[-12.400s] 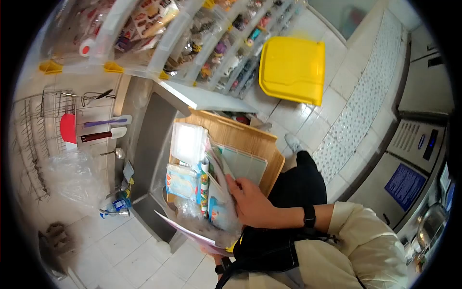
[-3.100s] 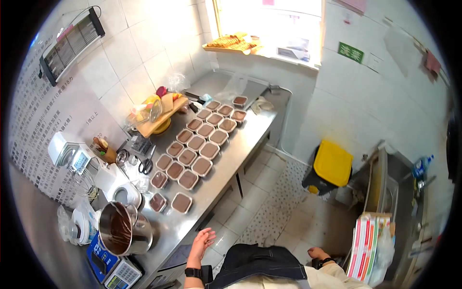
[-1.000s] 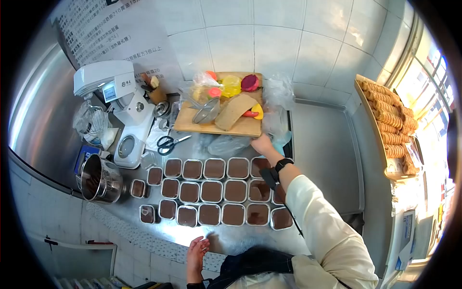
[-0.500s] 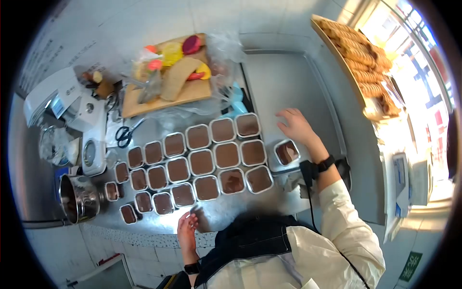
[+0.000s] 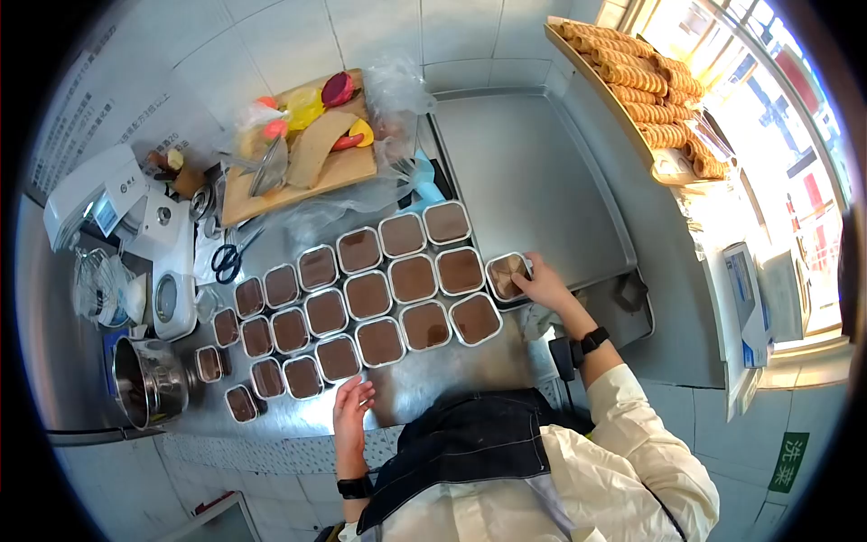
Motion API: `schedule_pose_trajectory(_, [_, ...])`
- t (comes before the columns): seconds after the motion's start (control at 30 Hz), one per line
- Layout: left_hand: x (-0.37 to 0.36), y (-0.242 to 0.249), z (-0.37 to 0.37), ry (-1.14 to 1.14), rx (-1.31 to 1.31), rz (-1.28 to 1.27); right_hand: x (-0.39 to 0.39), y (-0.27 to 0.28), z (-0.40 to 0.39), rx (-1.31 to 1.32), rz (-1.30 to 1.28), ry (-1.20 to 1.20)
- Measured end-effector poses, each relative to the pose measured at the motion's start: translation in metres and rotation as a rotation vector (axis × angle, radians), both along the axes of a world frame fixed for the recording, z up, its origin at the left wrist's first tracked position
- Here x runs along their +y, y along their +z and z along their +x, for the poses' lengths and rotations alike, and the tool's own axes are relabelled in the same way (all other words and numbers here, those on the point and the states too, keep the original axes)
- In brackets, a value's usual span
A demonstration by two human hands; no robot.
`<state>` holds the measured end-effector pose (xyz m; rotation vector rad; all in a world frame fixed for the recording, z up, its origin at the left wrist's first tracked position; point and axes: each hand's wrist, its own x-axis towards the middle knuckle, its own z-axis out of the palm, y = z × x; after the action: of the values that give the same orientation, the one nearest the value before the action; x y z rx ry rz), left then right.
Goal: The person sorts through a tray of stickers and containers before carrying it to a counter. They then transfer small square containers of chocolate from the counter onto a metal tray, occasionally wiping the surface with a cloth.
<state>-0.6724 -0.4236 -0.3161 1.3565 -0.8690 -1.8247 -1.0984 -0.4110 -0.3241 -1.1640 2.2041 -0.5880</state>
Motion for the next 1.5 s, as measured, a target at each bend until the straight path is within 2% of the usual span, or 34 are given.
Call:
schedule_pose_trajectory(0.23, [0.019,-0.004,0.026,0.060,0.010,0.029,0.010,0.007,0.014,-0.069,0.089,-0.077])
schedule_pose_trajectory(0.3, [0.017,0.000,0.025,0.061,0.009,0.021,0.015,0.011,0.026,0.377,0.005,-0.071])
schedule_pose_trajectory(0.33, [0.017,0.002,0.025,0.058,0.012,0.014,0.018,0.017,0.032,0.375,0.006,-0.072])
schedule_pose_trajectory(0.4, [0.014,-0.002,0.026,0.059,0.019,0.011,0.020,0.040,0.042,0.541,-0.391,0.387])
schedule_pose_trajectory(0.43, [0.013,-0.004,0.025,0.057,0.023,0.009,0.020,0.051,0.051,0.545,-0.391,0.389])
schedule_pose_trajectory(0.5, [0.010,-0.006,0.021,0.035,0.020,0.015,0.018,0.064,0.074,0.466,-0.382,0.805])
schedule_pose_trajectory(0.6, [0.007,-0.008,0.016,-0.006,0.021,0.014,0.015,0.054,0.089,0.574,-0.307,0.940])
schedule_pose_trajectory(0.77, [0.008,-0.010,0.019,-0.004,0.032,-0.008,0.019,0.038,0.094,0.666,-0.299,0.919])
schedule_pose_trajectory(0.83, [0.013,-0.011,0.021,0.024,0.013,0.007,0.026,0.037,0.096,0.527,-0.232,0.918])
schedule_pose_trajectory(1.03, [0.017,-0.004,0.015,0.010,-0.012,0.010,0.037,0.028,0.094,0.509,-0.287,0.841])
schedule_pose_trajectory(1.17, [0.015,-0.001,0.015,-0.028,-0.008,-0.015,0.050,0.038,0.086,0.360,-0.318,0.834])
schedule_pose_trajectory(1.23, [0.015,0.000,0.015,-0.009,0.004,-0.023,0.056,0.058,0.074,0.337,-0.333,0.666])
schedule_pose_trajectory(1.33, [0.018,-0.008,0.016,0.004,-0.001,0.004,0.055,0.093,0.036,0.461,-0.317,0.589])
schedule_pose_trajectory(1.43, [0.019,-0.007,0.013,-0.013,-0.025,0.025,0.045,0.097,-0.007,0.549,-0.277,0.518])
schedule_pose_trajectory(1.5, [0.019,-0.006,0.008,-0.030,-0.043,0.031,0.036,0.082,-0.032,0.497,-0.251,0.483])
